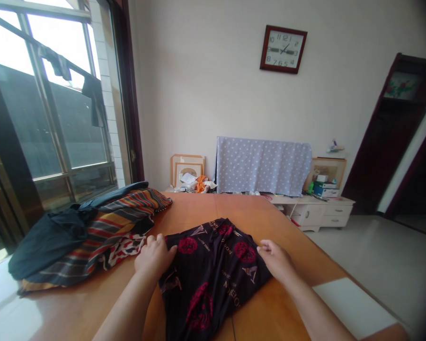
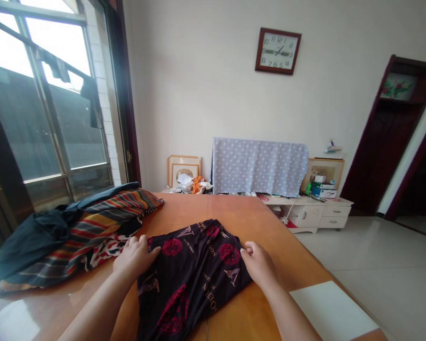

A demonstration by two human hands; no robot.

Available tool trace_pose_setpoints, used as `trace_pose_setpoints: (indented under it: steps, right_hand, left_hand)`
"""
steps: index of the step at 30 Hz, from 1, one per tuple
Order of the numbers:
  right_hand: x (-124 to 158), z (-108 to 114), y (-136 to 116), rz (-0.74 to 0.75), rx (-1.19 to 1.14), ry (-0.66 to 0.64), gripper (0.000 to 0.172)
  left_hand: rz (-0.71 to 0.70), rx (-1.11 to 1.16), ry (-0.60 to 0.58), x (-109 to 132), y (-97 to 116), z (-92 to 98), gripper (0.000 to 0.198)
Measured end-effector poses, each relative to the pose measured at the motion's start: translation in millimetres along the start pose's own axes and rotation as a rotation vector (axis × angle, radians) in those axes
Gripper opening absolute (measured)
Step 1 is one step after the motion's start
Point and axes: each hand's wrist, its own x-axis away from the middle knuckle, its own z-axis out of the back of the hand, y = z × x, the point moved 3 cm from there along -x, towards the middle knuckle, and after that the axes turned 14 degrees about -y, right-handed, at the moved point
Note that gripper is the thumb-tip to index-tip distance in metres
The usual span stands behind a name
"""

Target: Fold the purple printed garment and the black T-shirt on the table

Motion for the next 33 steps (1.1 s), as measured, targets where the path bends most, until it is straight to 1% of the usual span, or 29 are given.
trace_pose_setpoints:
  steps: [1,3,4,6,9,12,13,15,17,19,22,25,28,33]
  right_hand:
    - [-9,1,6,-0.017,0.082,0.0,0.045]
    - [-20,-3,11,-0.033,0.233,-0.003,0.051]
    - [-23,-6,10,-0.028,0.28,-0.012,0.051]
    - [-26,-14,7,0.001,0.303,-0.042,0.046]
    - [-24,-22,3,0.052,0.224,-0.071,0.035]
    - [-19,-20,4,0.056,0.153,-0.013,0.03]
    - [-18,-19,6,0.048,0.13,-0.001,0.03]
    - [-15,-15,12,0.018,0.072,-0.009,0.031]
    - [-12,-11,17,-0.022,-0.019,-0.037,0.031]
    - [-9,-5,20,-0.051,-0.152,-0.057,0.03]
    - [-2,4,20,-0.051,-0.339,-0.071,0.028]
    - [9,8,17,-0.048,-0.421,-0.104,0.025]
    - [22,5,16,-0.068,-0.406,-0.142,0.024]
    - [36,-1,14,-0.064,-0.254,-0.094,0.027]
  left_hand:
    - [-0.016,0.018,-0.043,-2,-4,-5.1,0.049]
    - [-0.078,0.047,-0.103,-7,-6,-13.9,0.039]
    - [-0.118,0.056,-0.114,-10,-5,-16.6,0.033]
    - [-0.205,0.061,-0.107,-19,3,-17.9,0.026]
    - [-0.264,0.053,-0.029,-37,20,-7.9,0.023]
    - [-0.23,0.047,0.1,-56,31,8.8,0.024]
    - [-0.217,0.04,0.12,-62,33,12.6,0.026]
    - [-0.205,0.009,0.112,-70,35,15.3,0.031]
    - [-0.211,-0.034,0.077,-70,35,12.7,0.035]
    - [-0.234,-0.057,0.05,-64,34,8.4,0.034]
    - [-0.282,-0.038,0.048,-45,30,5.5,0.032]
    - [-0.307,0.037,0.073,-23,22,6.8,0.03]
    - [-0.289,0.178,0.108,-4,8,3.7,0.031]
    - [-0.142,0.472,0.211,22,-29,-12.3,0.036]
